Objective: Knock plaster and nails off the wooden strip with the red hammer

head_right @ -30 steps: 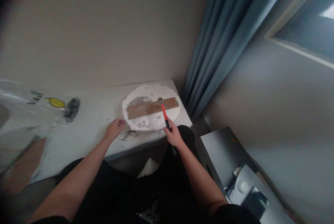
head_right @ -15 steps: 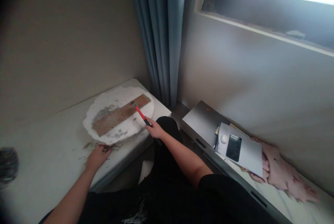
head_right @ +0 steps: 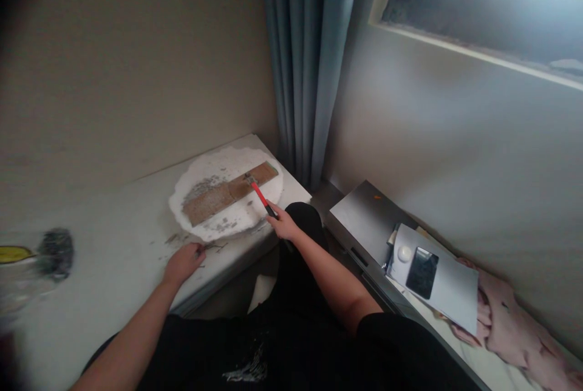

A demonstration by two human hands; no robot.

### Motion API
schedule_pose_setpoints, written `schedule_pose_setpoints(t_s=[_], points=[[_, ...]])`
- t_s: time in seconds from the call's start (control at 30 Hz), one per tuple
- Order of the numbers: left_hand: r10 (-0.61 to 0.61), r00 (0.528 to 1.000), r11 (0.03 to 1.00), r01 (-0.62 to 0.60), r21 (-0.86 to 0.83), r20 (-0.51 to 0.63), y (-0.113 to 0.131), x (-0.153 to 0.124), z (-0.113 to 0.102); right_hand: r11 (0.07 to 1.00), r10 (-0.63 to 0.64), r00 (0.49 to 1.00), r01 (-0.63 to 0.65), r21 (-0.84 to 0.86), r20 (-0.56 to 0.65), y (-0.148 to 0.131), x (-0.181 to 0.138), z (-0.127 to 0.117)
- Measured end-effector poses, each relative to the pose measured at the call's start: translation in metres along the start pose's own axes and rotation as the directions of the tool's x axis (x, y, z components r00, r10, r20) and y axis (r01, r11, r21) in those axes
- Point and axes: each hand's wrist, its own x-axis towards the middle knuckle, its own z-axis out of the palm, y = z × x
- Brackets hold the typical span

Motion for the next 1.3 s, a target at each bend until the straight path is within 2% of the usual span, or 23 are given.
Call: schedule_pose_setpoints(t_s=[0.13, 0.2, 0.27, 0.37, 0.4, 0.43, 0.47, 0.57, 0.7, 0.8, 0.87, 1.0, 1.17, 1.3], points=[[-0.232, 0.970, 0.961, 0.219, -0.169, -0.065, -0.008, -0.005, -0.003, 1.000, 0.017, 0.999, -0.016, 0.023, -0.048, -0.002, -0.002, 0.001], [-0.388, 0.910, 0.885, 0.324, -0.334, -0.144, -0.014, -0.006, -0.005, 0.999, 0.030, 0.997, -0.029, 0.019, -0.069, -0.002, -0.003, 0.002], [-0.537, 0.814, 0.776, 0.374, -0.508, -0.220, -0.020, -0.004, -0.008, 0.999, 0.042, 0.997, -0.042, 0.003, -0.058, -0.002, -0.004, 0.003], [-0.692, 0.668, 0.600, 0.320, -0.733, -0.274, -0.021, 0.005, -0.017, 0.998, 0.051, 0.998, -0.052, -0.035, -0.039, -0.003, -0.004, 0.003], [-0.716, 0.635, 0.557, 0.270, -0.786, -0.289, -0.018, 0.010, -0.022, 0.997, 0.051, 0.998, -0.053, -0.048, -0.032, -0.003, -0.004, 0.003], [-0.715, 0.624, 0.537, 0.202, -0.819, -0.314, -0.013, 0.015, -0.027, 0.997, 0.050, 0.998, -0.052, -0.058, -0.026, -0.003, -0.004, 0.003], [-0.697, 0.624, 0.535, 0.124, -0.836, -0.354, -0.006, 0.021, -0.033, 0.997, 0.051, 0.999, -0.052, -0.065, -0.020, -0.004, -0.004, 0.002], [-0.585, 0.686, 0.537, -0.071, -0.841, -0.432, 0.021, 0.040, -0.051, 0.997, 0.051, 0.999, -0.052, -0.051, -0.005, -0.003, -0.004, 0.002], [-0.482, 0.783, 0.514, -0.111, -0.851, -0.394, 0.056, 0.063, -0.069, 0.999, 0.052, 0.998, -0.052, 0.009, 0.020, 0.000, -0.004, 0.000], [-0.405, 0.842, 0.497, -0.125, -0.859, -0.357, 0.072, 0.078, -0.073, 0.998, 0.041, 0.999, -0.042, 0.044, 0.025, 0.003, -0.004, -0.002], [-0.371, 0.847, 0.538, -0.138, -0.832, -0.380, 0.079, 0.086, -0.072, 0.998, 0.034, 0.999, -0.035, 0.055, 0.034, 0.005, -0.003, -0.004], [-0.360, 0.817, 0.650, -0.126, -0.749, -0.451, 0.092, 0.102, -0.067, 0.998, 0.033, 0.999, -0.035, 0.055, 0.036, 0.007, -0.003, -0.006], [-0.291, 0.882, 0.719, -0.053, -0.693, -0.370, 0.105, 0.110, -0.062, 0.998, 0.023, 0.999, -0.025, 0.061, 0.039, 0.008, -0.003, -0.007], [-0.271, 0.886, 0.758, -0.044, -0.650, -0.377, 0.109, 0.114, -0.061, 0.997, 0.016, 0.999, -0.019, 0.069, 0.052, 0.009, -0.003, -0.008]])
